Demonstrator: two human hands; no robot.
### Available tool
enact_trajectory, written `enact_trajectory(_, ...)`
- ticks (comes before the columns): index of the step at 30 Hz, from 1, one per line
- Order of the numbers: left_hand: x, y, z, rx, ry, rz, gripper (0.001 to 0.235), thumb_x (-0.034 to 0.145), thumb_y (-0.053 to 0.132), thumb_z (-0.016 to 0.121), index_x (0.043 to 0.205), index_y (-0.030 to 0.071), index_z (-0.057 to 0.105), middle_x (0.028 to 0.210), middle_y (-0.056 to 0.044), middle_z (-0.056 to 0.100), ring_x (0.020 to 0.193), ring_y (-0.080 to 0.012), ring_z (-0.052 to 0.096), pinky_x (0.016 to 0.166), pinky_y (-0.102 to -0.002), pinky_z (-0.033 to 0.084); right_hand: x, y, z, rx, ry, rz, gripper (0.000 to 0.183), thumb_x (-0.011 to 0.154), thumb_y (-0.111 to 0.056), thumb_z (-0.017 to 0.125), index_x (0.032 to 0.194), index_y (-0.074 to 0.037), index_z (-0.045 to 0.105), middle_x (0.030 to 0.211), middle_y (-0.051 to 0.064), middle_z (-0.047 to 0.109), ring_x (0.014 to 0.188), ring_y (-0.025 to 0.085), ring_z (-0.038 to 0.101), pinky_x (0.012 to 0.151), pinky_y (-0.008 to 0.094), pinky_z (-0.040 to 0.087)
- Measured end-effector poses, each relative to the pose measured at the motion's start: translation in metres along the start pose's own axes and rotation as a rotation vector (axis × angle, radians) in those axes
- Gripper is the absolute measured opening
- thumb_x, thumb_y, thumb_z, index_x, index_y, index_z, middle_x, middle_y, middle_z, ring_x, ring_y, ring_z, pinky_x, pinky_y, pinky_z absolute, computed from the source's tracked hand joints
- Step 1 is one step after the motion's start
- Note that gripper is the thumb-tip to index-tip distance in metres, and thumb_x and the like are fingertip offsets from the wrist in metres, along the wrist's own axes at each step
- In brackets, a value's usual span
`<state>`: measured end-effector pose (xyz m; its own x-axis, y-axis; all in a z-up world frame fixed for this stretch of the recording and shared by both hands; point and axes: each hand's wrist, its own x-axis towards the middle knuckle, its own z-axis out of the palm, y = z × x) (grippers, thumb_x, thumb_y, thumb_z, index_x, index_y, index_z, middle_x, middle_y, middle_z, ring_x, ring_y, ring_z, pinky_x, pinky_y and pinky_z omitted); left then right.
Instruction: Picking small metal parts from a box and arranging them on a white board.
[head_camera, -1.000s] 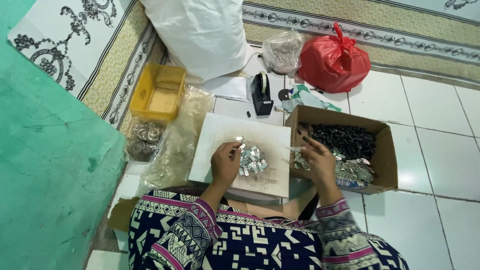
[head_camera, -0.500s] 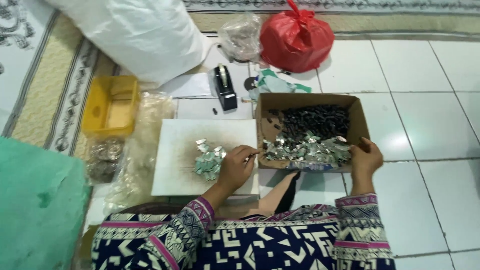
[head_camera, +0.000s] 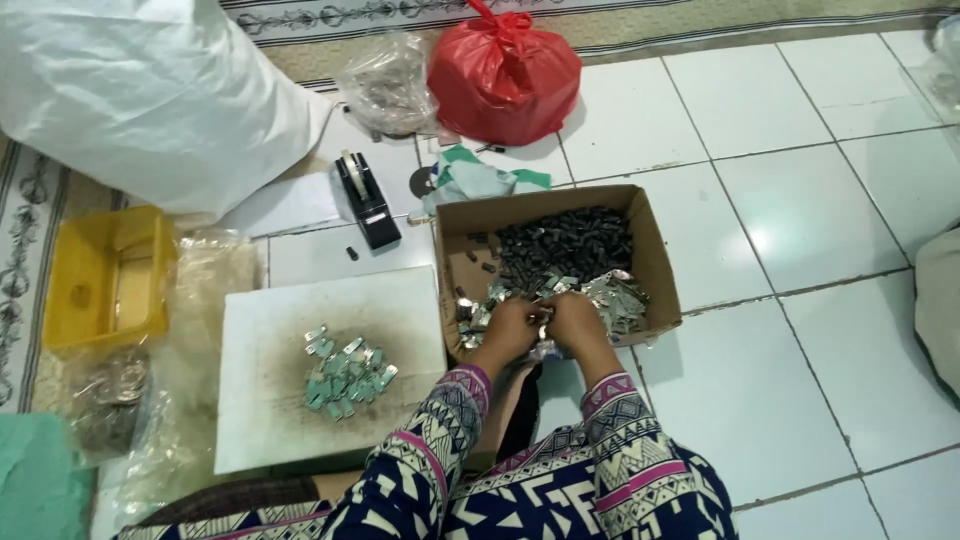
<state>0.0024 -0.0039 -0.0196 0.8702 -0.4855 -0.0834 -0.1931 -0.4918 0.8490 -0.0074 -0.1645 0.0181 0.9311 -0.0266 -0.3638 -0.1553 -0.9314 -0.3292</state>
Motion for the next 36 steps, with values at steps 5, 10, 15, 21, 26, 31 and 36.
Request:
enact_trajectory(5,-0.013,0.035,-0.023,0.167,-0.049,-0.001,0.043,0.078,0.003,0.072,0.121,-0.001,0.071,0.112,-0.024,0.067,0.110,-0.0434,0.065,0.091,-0.046,0.058,0.003,-0.003,0.007,-0.025,-0.040,-0.022,0.038,0.080,-0.010,0.072,0.117,-0.006,0.075,0.118,0.025,0.066,0.106,0.041,0.071,0.086,0.049,0.061)
enact_trajectory(10,-0.010,0.025,-0.014,0.225,-0.023,-0.023,0.031,0.080,0.000,0.068,0.110,-0.003,0.073,0.099,-0.023,0.068,0.099,-0.0403,0.068,0.084,-0.042,0.061,0.007,-0.004,0.018,-0.075,-0.061,-0.028,0.033,0.081,-0.007,0.072,0.113,-0.002,0.073,0.111,0.025,0.064,0.100,0.043,0.072,0.079,0.051,0.062)
enact_trajectory(15,-0.012,0.027,-0.013,0.181,-0.035,-0.036,0.025,0.082,0.006,0.068,0.105,0.002,0.078,0.096,-0.019,0.073,0.097,-0.0389,0.071,0.082,-0.044,0.062,-0.007,-0.015,-0.007,0.062,-0.075,0.056,0.026,0.084,-0.010,0.068,0.105,0.001,0.078,0.094,0.025,0.073,0.096,0.045,0.073,0.081,0.052,0.061)
enact_trajectory(21,-0.014,0.027,-0.019,0.035,0.027,-0.062,0.024,0.088,0.004,0.062,0.105,0.007,0.079,0.096,-0.015,0.076,0.098,-0.0343,0.073,0.084,-0.041,0.061,-0.011,-0.014,-0.019,0.178,-0.096,0.136,0.023,0.084,-0.019,0.068,0.098,-0.005,0.081,0.100,0.024,0.077,0.108,0.046,0.071,0.089,0.052,0.058)
enact_trajectory(26,-0.011,0.027,-0.017,-0.111,0.153,-0.120,0.017,0.090,0.008,0.071,0.104,0.009,0.079,0.095,-0.013,0.078,0.094,-0.0314,0.074,0.083,-0.040,0.060,0.000,0.008,-0.013,0.307,-0.076,0.163,0.020,0.080,-0.017,0.075,0.097,-0.015,0.084,0.101,0.015,0.079,0.108,0.039,0.072,0.091,0.046,0.058)
enact_trajectory(31,-0.009,0.033,-0.022,-0.298,0.230,-0.217,0.020,0.093,0.010,0.072,0.111,0.007,0.078,0.095,-0.015,0.078,0.086,-0.0246,0.075,0.077,-0.036,0.060,0.007,0.020,-0.012,0.841,-0.044,0.257,0.024,0.082,-0.002,0.078,0.105,0.005,0.077,0.098,0.027,0.076,0.090,0.034,0.076,0.073,0.041,0.063)
enact_trajectory(36,-0.007,0.028,-0.020,-0.567,0.300,-0.290,0.022,0.092,0.007,0.074,0.113,0.005,0.079,0.103,-0.021,0.077,0.090,-0.0272,0.076,0.076,-0.036,0.063,0.002,0.026,-0.018,1.171,-0.024,0.230,0.027,0.078,0.000,0.081,0.104,0.005,0.075,0.089,0.020,0.074,0.080,0.030,0.076,0.068,0.036,0.064)
